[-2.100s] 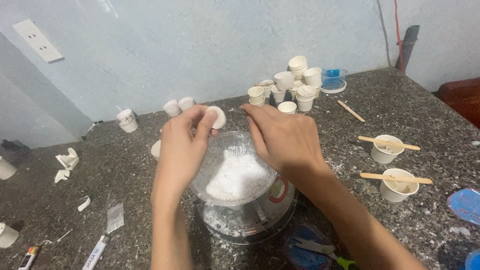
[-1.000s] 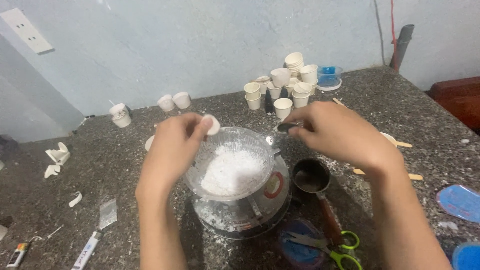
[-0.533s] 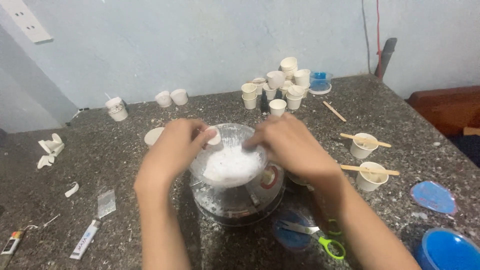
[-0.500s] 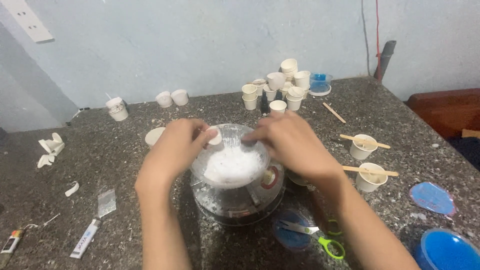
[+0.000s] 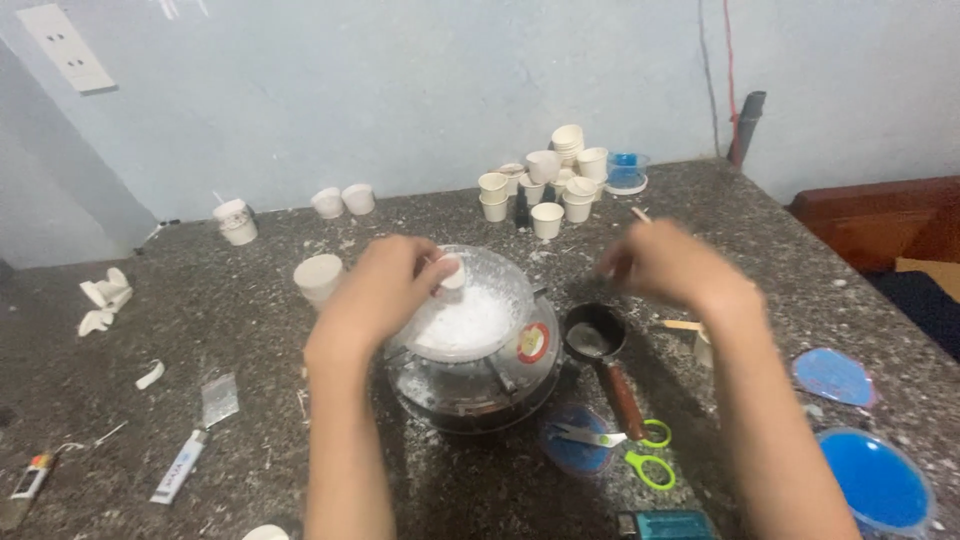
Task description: The person trims a white plastic wick holder using a pair of scissors over a bowl of white powder.
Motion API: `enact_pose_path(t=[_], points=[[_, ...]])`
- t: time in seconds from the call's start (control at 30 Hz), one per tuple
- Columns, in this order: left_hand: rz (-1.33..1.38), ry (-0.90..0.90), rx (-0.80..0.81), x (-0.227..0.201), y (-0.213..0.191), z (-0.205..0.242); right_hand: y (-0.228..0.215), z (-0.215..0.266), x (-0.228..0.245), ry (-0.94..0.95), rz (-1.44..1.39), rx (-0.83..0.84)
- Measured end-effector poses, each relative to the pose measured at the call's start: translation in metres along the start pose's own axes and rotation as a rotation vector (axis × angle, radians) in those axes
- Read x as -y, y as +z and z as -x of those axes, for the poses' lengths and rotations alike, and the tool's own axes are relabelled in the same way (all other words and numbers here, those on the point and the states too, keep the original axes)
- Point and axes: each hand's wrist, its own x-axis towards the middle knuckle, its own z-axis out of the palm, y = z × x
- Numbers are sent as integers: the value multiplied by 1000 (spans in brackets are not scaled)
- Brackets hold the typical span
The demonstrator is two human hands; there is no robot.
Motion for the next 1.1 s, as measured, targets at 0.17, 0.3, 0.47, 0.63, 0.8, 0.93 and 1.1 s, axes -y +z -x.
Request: enact_pose_path(t=[0.17, 0.3, 0.47, 0.63, 0.8, 0.93, 1.1], points=[[14, -53, -15, -4, -5, 5, 40, -15, -18, 19, 130, 182], [4, -33, -56, 10, -6, -7, 59, -9, -23, -52, 216, 192], [-3, -31, -44, 5, -7, -1, 39, 35, -26, -58, 171, 118], [-29, -118, 56, 2, -9, -1, 65, 74, -73, -68, 120, 104], [-43, -118, 49, 3, -7, -3, 100, 93, -90, -207, 239, 229], [-68, -104, 61, 1, -5, -4, 126, 100, -96, -265, 157, 195], [-40, -100, 72, -2, -3, -4, 139, 112, -89, -178, 237, 130]])
